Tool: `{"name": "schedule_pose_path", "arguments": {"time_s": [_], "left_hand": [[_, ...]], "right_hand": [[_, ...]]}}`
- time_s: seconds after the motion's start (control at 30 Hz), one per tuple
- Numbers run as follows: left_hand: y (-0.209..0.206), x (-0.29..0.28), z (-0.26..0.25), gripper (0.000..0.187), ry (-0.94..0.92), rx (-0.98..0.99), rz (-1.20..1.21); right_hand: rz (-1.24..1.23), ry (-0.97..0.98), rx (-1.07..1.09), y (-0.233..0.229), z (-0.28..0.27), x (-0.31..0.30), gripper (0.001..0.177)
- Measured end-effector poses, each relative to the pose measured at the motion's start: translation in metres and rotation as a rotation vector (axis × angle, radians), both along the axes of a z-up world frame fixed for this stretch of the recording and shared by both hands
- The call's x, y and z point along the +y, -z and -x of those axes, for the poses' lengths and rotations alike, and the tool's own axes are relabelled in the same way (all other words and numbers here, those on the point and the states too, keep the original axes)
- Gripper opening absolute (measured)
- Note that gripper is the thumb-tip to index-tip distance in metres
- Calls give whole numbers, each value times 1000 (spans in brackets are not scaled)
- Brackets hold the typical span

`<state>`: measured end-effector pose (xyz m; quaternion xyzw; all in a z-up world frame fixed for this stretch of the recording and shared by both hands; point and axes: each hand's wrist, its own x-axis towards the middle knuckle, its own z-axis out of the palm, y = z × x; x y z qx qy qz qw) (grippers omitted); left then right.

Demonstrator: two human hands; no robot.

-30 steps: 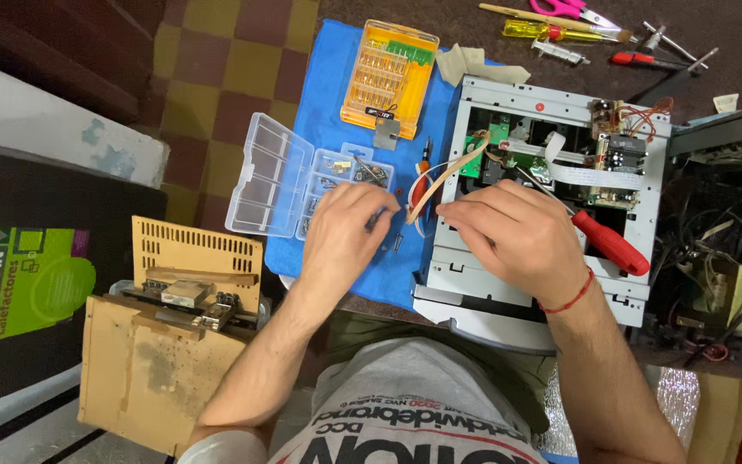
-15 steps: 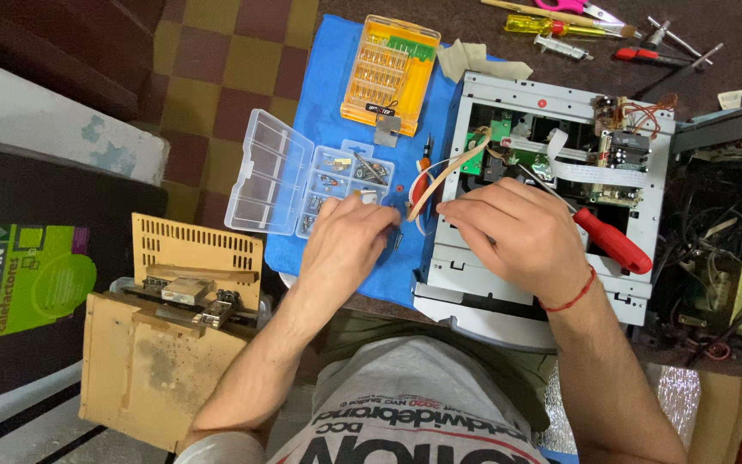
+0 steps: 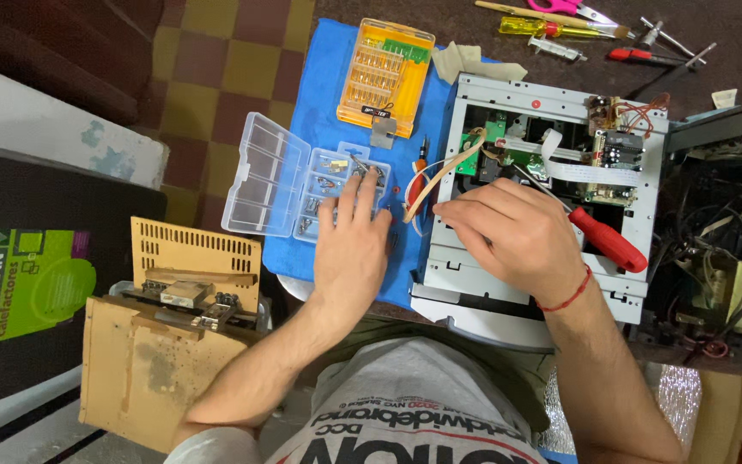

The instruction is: The person works on a disassembled electronic device, using a red-handled screwdriver to tighten screws on a small circuit board and then connecting a flat ribbon cable to the board. The workspace contains tools, screws, and other electronic components.

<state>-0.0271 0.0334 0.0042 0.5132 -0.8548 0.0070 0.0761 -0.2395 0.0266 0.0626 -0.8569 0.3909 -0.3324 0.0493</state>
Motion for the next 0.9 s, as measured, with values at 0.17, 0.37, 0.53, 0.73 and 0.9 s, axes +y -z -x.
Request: {"name": "schedule_pose_path", "arguments": {"time_s": [0.17, 0.37, 0.53, 0.73, 0.9], "left_hand": [[19, -2, 2, 19, -9, 56, 92], [6, -9, -9, 9, 3, 334, 25], [-15, -17, -7, 8, 66, 851, -343], [-30, -18, 23, 16, 34, 1149, -581], [-26, -18, 52, 16, 100, 1195, -597]], "right_hand": [[-5, -7, -6, -1, 1, -1, 5], [-2, 3, -18, -1, 2, 0, 5], [7, 35, -59, -11, 1, 2, 6], [-19, 26, -21, -34, 13, 15, 2], [27, 155, -33, -34, 31, 32, 4]]}}
